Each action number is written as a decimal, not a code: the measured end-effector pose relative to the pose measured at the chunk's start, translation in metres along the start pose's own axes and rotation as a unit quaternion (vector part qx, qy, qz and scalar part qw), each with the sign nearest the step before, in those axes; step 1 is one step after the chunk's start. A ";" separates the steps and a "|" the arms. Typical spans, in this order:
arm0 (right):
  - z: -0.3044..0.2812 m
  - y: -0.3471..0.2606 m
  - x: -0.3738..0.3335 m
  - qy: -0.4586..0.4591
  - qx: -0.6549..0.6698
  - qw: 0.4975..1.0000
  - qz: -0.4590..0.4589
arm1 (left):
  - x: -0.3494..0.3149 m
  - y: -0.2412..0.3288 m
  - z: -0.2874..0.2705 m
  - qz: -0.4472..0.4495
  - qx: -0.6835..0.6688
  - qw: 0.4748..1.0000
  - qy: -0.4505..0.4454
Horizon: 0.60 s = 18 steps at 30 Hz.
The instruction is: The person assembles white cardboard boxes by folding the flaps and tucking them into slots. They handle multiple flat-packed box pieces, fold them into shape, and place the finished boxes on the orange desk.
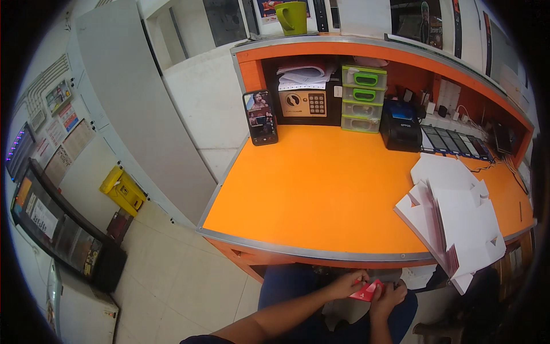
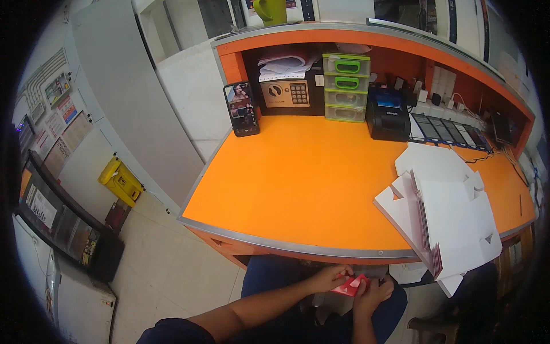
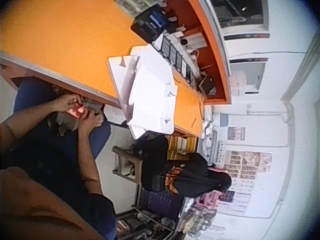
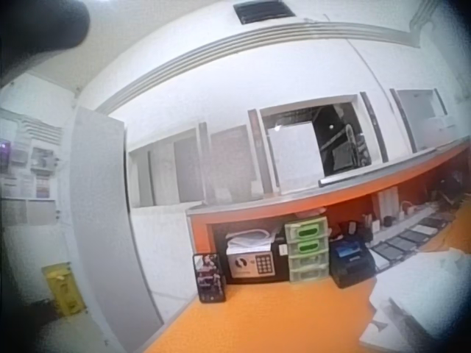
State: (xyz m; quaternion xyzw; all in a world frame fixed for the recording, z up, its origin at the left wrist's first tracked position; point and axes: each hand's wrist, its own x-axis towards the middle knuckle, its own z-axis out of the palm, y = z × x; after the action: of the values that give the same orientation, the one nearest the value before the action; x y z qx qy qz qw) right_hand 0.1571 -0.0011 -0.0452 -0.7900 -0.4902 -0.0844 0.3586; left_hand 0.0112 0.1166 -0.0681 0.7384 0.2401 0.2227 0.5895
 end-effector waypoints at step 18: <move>0.012 0.027 -0.003 -0.161 0.283 0.944 0.051 | -0.005 0.020 -0.008 0.038 -0.023 0.999 0.001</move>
State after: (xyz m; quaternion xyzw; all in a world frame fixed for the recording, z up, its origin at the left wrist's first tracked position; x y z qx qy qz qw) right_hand 0.1757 -0.0027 -0.0687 -0.6829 -0.5044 0.2043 0.4872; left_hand 0.0043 0.1154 -0.0470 0.7330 0.2067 0.2513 0.5974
